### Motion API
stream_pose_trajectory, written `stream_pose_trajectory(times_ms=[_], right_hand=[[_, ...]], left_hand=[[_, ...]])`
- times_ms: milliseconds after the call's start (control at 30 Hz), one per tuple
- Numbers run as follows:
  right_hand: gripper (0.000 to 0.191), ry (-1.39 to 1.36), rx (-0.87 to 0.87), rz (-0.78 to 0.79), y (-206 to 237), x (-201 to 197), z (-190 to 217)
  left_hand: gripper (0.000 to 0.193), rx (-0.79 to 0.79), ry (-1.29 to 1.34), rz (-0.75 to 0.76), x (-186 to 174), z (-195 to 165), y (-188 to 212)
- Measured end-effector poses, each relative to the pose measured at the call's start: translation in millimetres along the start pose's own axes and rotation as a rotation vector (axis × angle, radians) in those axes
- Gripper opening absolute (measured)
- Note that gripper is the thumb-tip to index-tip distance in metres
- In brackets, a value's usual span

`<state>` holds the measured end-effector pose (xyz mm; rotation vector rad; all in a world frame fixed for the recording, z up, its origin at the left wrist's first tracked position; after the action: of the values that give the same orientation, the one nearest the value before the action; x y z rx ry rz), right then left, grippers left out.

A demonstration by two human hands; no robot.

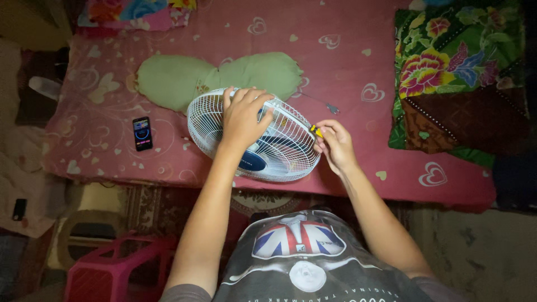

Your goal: The person disassembles a table fan on a bed. They use a screwdriver to loosen the front grille, remove the grille cover, unscrew the blade cap, take off the blue fan blades, and set the blades and grille aside on the bed while working on the rear housing.

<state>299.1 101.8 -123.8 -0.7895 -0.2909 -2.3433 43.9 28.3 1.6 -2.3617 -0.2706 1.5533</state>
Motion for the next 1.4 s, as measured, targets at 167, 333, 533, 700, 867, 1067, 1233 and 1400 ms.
stream_pose_trajectory(times_ms=[167, 333, 533, 700, 867, 1067, 1233, 1400], right_hand=[[0.017, 0.15, -0.037, -0.022, 3.7, 0.3, 1.1], [0.017, -0.023, -0.011, -0.072, 3.8, 3.8, -1.2], [0.023, -0.19, 0.157, 0.021, 8.3, 3.6, -2.9], [0.014, -0.021, 0.074, 0.039, 9.2, 5.0, -2.0], [0.017, 0.118, 0.018, -0.026, 10.6, 11.7, -1.0], [0.019, -0.018, 0.044, -0.013, 8.5, 10.8, 10.4], [0.021, -0.237, 0.231, 0.019, 7.6, 5.3, 8.8], [0.016, -0.012, 0.079, 0.058, 3.3, -2.3, -2.3]], left_hand=[[0.026, 0.012, -0.006, 0.002, -0.5, -1.3, 0.7], [0.027, 0.014, -0.013, 0.013, -1.0, -2.0, -0.4], [0.034, -0.008, -0.074, 0.128, -7.5, -0.9, -6.0], [0.04, -0.092, -0.069, 0.314, -12.0, 3.0, -18.4], [0.04, -0.103, -0.085, 0.334, -10.6, 1.6, -20.7], [0.04, -0.098, -0.063, 0.321, -6.5, 1.0, -18.7], [0.041, -0.108, -0.068, 0.323, -7.2, 0.9, -18.4], [0.042, -0.117, -0.06, 0.313, -10.7, 1.2, -14.8]])
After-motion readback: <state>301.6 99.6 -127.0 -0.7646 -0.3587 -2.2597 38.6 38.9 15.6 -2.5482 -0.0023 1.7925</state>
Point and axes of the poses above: each hand's wrist, its own y-axis away from the middle knuckle, its own x-axis out of the palm, z = x × y, the point moved 1 cm from there along -y, towards the middle knuckle, and after that the axes turned 10 degrees about z, right-handed, at the moved point
